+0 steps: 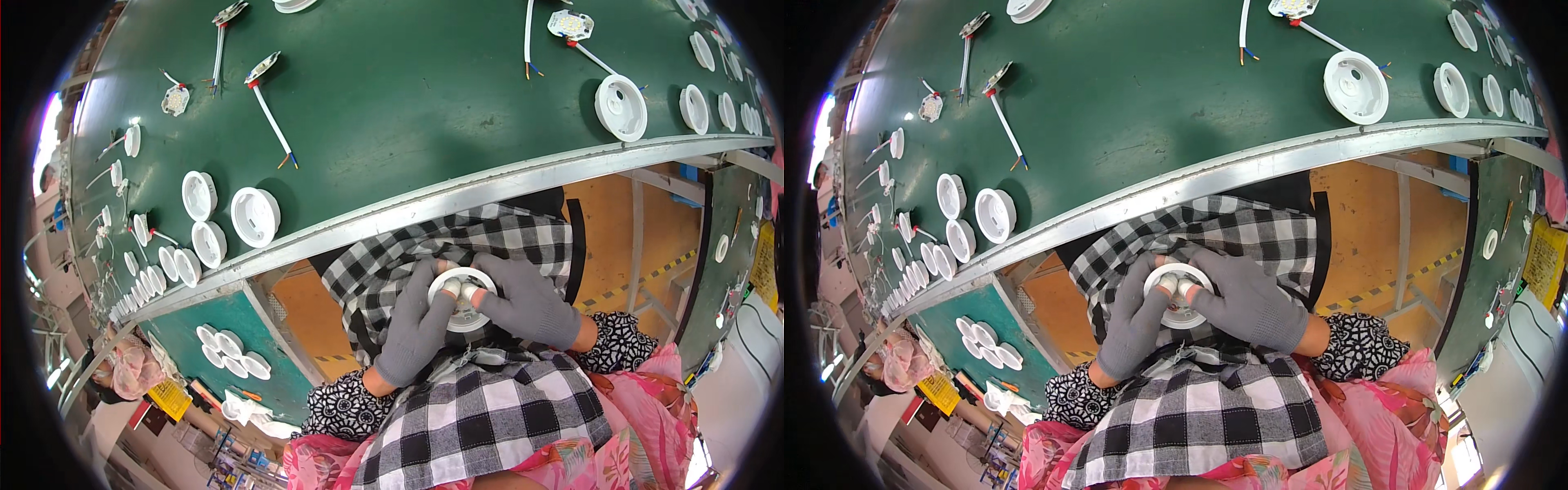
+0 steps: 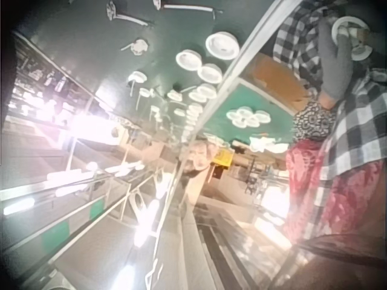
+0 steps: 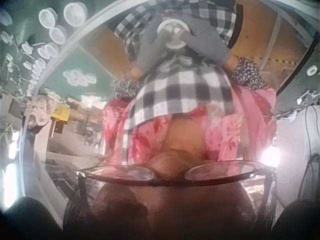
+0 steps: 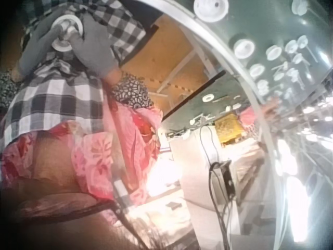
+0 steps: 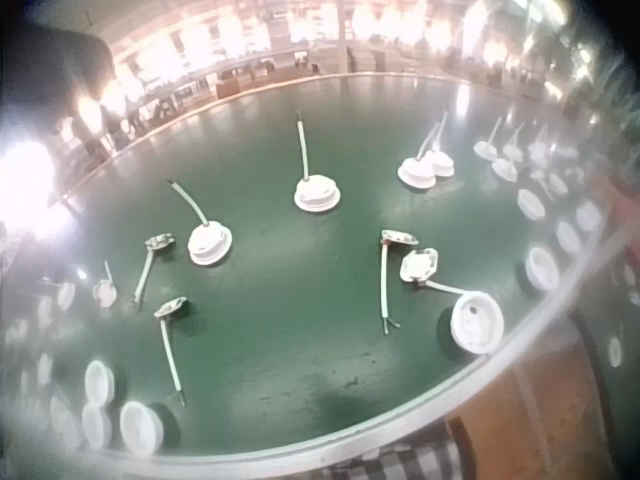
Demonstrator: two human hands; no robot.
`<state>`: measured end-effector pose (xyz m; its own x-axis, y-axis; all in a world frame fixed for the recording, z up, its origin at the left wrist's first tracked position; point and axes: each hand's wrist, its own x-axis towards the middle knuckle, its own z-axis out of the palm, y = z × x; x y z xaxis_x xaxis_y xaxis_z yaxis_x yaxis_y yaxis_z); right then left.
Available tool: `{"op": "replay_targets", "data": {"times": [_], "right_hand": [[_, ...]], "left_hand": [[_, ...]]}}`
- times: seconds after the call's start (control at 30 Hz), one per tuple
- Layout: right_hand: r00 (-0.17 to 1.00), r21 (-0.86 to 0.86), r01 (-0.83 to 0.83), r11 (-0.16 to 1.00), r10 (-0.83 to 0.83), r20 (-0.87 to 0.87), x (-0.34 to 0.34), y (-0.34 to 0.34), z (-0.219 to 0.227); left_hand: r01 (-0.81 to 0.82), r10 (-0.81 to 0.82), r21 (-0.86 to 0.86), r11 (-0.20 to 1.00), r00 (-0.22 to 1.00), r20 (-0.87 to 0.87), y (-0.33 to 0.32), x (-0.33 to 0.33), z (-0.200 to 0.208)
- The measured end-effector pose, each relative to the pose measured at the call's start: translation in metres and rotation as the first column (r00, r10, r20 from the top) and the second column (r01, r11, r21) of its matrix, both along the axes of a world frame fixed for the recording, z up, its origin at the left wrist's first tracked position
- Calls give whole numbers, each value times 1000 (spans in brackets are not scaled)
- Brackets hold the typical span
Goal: The person assembles light fixtures by threading the wires of LED circuit boards through circular plastic casings, pressing the boards firmly into the casings by hand, and placing the assembled units onto the conveyor table.
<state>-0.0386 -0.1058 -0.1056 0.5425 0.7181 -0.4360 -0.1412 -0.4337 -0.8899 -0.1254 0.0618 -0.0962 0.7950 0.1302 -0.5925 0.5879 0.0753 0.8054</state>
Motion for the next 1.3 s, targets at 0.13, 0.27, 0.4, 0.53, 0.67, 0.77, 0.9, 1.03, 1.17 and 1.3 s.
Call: {"op": "replay_targets", "data": {"times": [0.13,0.27,0.4,0.53,0.67,0.77,0.9,1.03,1.17,1.3], "right_hand": [[999,-91,25,996,-23,25,-13,1,1],[997,-79,80,994,-79,15,-21,4,-7],[994,-73,-17,997,8,-113,-13,1,-28],[917,31,-98,995,102,-386,-1,-7,-17],[897,-52,-103,993,70,-436,-5,-8,-10],[916,-107,-49,993,2,-402,-11,-7,-9],[920,-180,-7,984,-64,-386,-18,-8,-17],[874,-149,43,988,-109,-474,-21,-10,-20],[863,-198,21,980,-118,-491,-27,-12,-32],[852,-138,42,990,-107,-512,-28,-10,-36]], "left_hand": [[29,-29,55,998,1000,0,-3,-9,-1],[-58,58,85,995,998,6,-14,-14,0],[1,1,33,999,999,-43,-3,-11,-20],[50,-52,-27,998,997,-55,11,-11,-13],[244,-248,-92,965,968,-39,20,-15,-19],[294,-308,-238,926,951,-23,16,-17,-24],[366,-376,-171,915,926,-26,12,-10,-24],[404,-406,-138,904,914,16,13,-14,-33],[427,-430,-103,898,903,-10,10,-12,-33],[450,-450,-10,893,893,-2,8,-19,-38]]}}
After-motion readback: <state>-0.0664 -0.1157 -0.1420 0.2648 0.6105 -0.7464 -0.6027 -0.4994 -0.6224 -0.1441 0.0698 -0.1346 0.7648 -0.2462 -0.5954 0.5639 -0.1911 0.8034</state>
